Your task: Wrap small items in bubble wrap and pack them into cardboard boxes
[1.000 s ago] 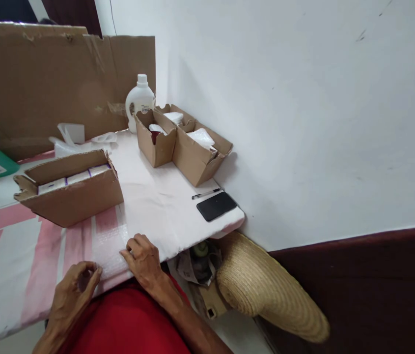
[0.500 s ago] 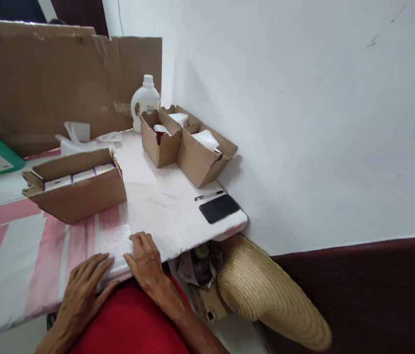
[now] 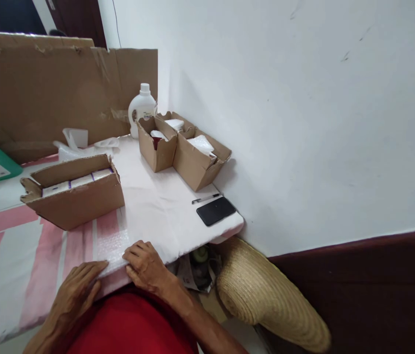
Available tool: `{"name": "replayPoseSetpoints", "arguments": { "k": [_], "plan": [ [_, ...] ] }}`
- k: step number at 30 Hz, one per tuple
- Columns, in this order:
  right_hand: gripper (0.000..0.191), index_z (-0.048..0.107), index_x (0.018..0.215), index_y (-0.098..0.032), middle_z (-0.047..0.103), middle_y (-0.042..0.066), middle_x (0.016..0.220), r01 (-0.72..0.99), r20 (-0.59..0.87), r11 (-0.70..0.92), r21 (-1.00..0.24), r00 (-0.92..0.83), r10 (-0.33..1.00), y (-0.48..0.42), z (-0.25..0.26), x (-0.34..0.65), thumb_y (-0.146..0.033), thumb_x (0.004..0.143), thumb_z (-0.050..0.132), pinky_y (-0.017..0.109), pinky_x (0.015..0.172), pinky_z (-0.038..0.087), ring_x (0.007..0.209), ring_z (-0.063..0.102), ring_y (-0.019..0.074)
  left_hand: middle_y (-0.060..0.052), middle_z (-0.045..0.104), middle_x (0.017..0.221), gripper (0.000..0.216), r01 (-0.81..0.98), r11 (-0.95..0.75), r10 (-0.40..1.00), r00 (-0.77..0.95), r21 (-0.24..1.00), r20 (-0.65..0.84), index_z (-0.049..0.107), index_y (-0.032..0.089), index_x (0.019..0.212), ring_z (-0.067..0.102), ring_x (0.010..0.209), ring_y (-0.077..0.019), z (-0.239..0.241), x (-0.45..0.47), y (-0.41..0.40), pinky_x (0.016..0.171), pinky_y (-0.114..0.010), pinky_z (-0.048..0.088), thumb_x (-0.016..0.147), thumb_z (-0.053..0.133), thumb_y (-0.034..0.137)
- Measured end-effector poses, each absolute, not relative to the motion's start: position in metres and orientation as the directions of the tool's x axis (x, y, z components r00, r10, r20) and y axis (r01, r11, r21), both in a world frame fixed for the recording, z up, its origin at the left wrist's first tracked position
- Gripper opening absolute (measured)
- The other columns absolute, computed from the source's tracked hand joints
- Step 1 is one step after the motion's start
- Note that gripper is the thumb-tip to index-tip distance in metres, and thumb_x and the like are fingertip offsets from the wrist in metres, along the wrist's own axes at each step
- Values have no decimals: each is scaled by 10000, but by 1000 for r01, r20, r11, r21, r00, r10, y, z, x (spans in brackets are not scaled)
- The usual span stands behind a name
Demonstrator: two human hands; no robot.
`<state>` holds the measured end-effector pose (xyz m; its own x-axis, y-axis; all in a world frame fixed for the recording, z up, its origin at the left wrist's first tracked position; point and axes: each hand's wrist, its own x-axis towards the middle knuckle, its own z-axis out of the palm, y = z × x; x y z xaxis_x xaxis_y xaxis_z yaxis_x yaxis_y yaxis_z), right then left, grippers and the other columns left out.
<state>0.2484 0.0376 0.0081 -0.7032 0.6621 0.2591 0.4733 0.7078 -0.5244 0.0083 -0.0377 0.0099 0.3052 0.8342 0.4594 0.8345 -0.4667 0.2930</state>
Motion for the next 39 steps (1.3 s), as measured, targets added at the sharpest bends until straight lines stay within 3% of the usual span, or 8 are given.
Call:
{"name": "replayPoseSetpoints", "arguments": {
  "k": [5, 9, 13, 15, 21, 24, 29, 39],
  "plan": [
    [226, 646, 1156, -193, 732, 64, 998, 454, 317, 543, -706, -483, 816, 49, 3, 236, -194, 931, 623, 371, 906, 489, 939, 642, 217, -24, 774, 911, 310, 723, -163, 966, -22, 671, 258, 710, 216, 1106, 720, 762, -163, 11, 10, -24, 668, -250, 564, 941, 544, 419],
    [250, 622, 1176, -200, 679, 25, 878, 436, 253, 379, -816, -320, 913, 64, -3, 216, -201, 928, 655, 305, 794, 522, 824, 653, 189, -18, 740, 815, 428, 683, 82, 966, -234, 725, 110, 706, 192, 1090, 689, 684, -172, 13, 16, -9, 634, -275, 556, 932, 507, 536],
    [265, 619, 1189, -211, 669, 20, 864, 545, 219, 330, -771, -260, 941, 76, -6, 202, -200, 927, 661, 313, 771, 532, 791, 648, 197, -146, 708, 1127, 553, 819, 80, 875, -331, 568, 354, 583, 135, 1343, 706, 964, -263, 15, 22, -2, 816, -395, 580, 942, 508, 509],
    [247, 627, 1192, -205, 672, 32, 866, 584, 227, 340, -737, -260, 938, 77, -4, 200, -218, 946, 641, 325, 769, 542, 798, 647, 207, -202, 621, 1344, 528, 925, -28, 839, -185, 380, 512, 522, 144, 1421, 618, 1224, -314, 12, 26, -4, 996, -464, 512, 962, 507, 407],
    [434, 556, 1400, -139, 636, 177, 1345, 618, 407, 607, -500, -451, 794, 59, 4, 198, -349, 1022, 520, 483, 1081, 453, 1288, 546, 309, -184, 438, 1584, 683, 943, -322, 855, 252, 83, 454, 289, 144, 1588, 378, 1492, -306, -22, 36, -17, 1196, -452, 305, 973, 491, 363],
    [685, 353, 1565, -131, 465, 159, 1571, 527, 345, 744, -411, -666, 662, 50, -5, 203, -517, 1018, 499, 514, 1225, 295, 1508, 328, 296, -180, 434, 1586, 685, 939, -340, 848, 282, 53, 449, 284, 123, 1590, 343, 1512, -306, -36, 34, -19, 1220, -448, 257, 975, 459, 370],
    [891, 213, 1612, -84, 326, 195, 1641, 580, 244, 705, -408, -675, 696, 49, -21, 213, -664, 983, 459, 519, 1261, 220, 1561, 215, 293, -172, 484, 1554, 772, 951, -305, 876, 259, 52, 408, 226, 121, 1607, 429, 1457, -313, -36, 31, -18, 1190, -453, 281, 953, 496, 429],
    [781, 364, 1538, -122, 442, 183, 1583, 535, 205, 724, -435, -724, 658, 63, -14, 226, -568, 945, 608, 490, 1219, 290, 1476, 385, 302, -138, 738, 1197, 368, 899, -428, 714, 400, -94, 574, 580, 135, 1299, 696, 1078, -234, -14, 13, 8, 880, -336, 524, 964, 449, 214]
  ]
}}
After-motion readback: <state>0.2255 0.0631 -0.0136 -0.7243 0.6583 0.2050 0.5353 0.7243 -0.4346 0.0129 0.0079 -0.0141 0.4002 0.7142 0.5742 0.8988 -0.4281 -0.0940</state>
